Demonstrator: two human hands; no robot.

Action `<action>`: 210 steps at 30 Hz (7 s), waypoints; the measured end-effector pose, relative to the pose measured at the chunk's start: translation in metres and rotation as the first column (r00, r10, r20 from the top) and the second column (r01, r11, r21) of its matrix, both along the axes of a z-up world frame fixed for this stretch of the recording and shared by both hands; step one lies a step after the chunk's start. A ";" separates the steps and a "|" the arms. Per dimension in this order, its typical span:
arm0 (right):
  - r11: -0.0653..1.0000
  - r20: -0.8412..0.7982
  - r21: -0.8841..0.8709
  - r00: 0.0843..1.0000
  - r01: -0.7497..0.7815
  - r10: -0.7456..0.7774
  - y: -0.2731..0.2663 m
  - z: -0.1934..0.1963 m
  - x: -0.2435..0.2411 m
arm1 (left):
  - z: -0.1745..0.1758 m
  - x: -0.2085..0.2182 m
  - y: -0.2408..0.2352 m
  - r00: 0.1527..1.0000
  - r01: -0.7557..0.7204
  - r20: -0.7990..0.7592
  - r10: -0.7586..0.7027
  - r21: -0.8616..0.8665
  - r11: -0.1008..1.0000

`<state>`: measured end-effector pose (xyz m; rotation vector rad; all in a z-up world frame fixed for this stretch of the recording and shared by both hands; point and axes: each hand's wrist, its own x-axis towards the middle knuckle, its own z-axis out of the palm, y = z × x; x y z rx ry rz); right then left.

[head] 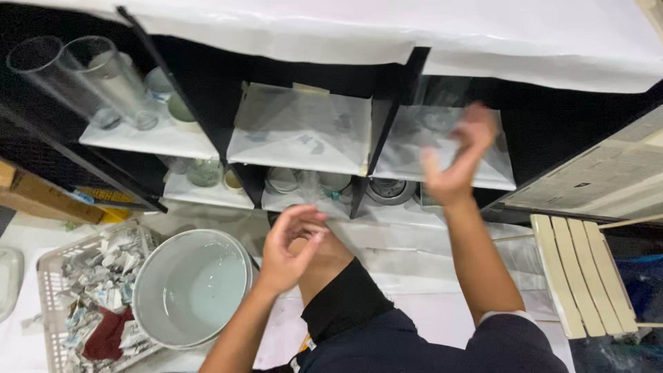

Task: The person sits on a small stool and washes various ceramic bowls and glass cups in a bucket of water. They scrub the items by hand, rinse them, and place the cleaned items onto a nearby shelf.

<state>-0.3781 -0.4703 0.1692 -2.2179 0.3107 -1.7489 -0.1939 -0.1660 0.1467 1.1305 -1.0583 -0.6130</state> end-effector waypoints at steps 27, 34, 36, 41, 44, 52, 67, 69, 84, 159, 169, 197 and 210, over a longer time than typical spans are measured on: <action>0.994 -0.060 0.104 0.998 0.034 -0.028 -0.055 -0.114 -0.042 | -0.077 -0.065 -0.033 0.844 0.256 -0.509 -0.171 0.102 0.961; 0.748 -0.245 -0.353 0.827 -0.562 0.506 0.069 -0.141 0.017 | -0.123 -0.036 -0.001 0.843 0.297 -0.495 -0.211 0.100 0.950; 0.590 -0.350 -0.378 0.700 -0.713 0.622 0.107 -0.142 0.045 | -0.146 -0.041 0.021 0.665 0.371 -0.709 -0.237 0.037 0.928; 0.243 -0.728 -0.234 0.336 -0.941 0.598 0.196 -0.139 0.134 | -0.202 -0.026 0.098 0.410 -0.140 -0.908 0.088 0.033 0.990; 0.099 -0.778 0.011 0.053 -0.995 0.626 0.253 -0.136 0.192 | -0.215 -0.004 0.144 0.022 -0.282 -0.984 0.178 0.165 0.945; 0.159 -0.506 0.536 -0.165 -0.829 0.847 0.304 -0.105 0.368 | -0.224 0.079 0.236 0.202 -0.558 -0.912 0.357 0.192 0.808; 0.275 -0.451 0.597 -0.032 -0.753 0.892 0.297 -0.189 0.463 | -0.369 0.223 0.200 0.574 -0.423 0.147 0.805 0.896 0.138; 0.263 -0.432 0.635 -0.052 -0.726 0.900 0.298 -0.193 0.466 | -0.386 0.228 0.200 0.621 -0.431 0.236 0.747 0.899 0.074; 0.391 -0.618 0.556 -0.051 -0.733 0.784 0.285 -0.202 0.462 | -0.417 0.221 0.202 0.618 -0.401 0.317 0.719 0.914 -0.058; 0.368 -0.767 0.629 -0.623 -0.685 0.152 0.386 -0.341 0.450 | -0.312 0.148 0.223 0.353 -0.809 0.428 0.832 0.586 0.042; 0.377 -0.693 0.709 -0.489 -0.596 0.530 0.357 -0.255 0.453 | -0.309 0.149 0.226 0.290 -0.771 0.319 0.902 0.636 0.023; 0.431 -0.685 0.717 -0.444 -0.547 0.577 0.333 -0.241 0.457 | -0.352 0.166 0.225 0.089 -0.571 -0.275 0.957 0.773 0.276; 0.449 -0.688 0.714 -0.418 -0.538 0.593 0.331 -0.229 0.453 | -0.460 0.191 0.242 0.028 -0.563 -0.852 0.522 0.419 0.713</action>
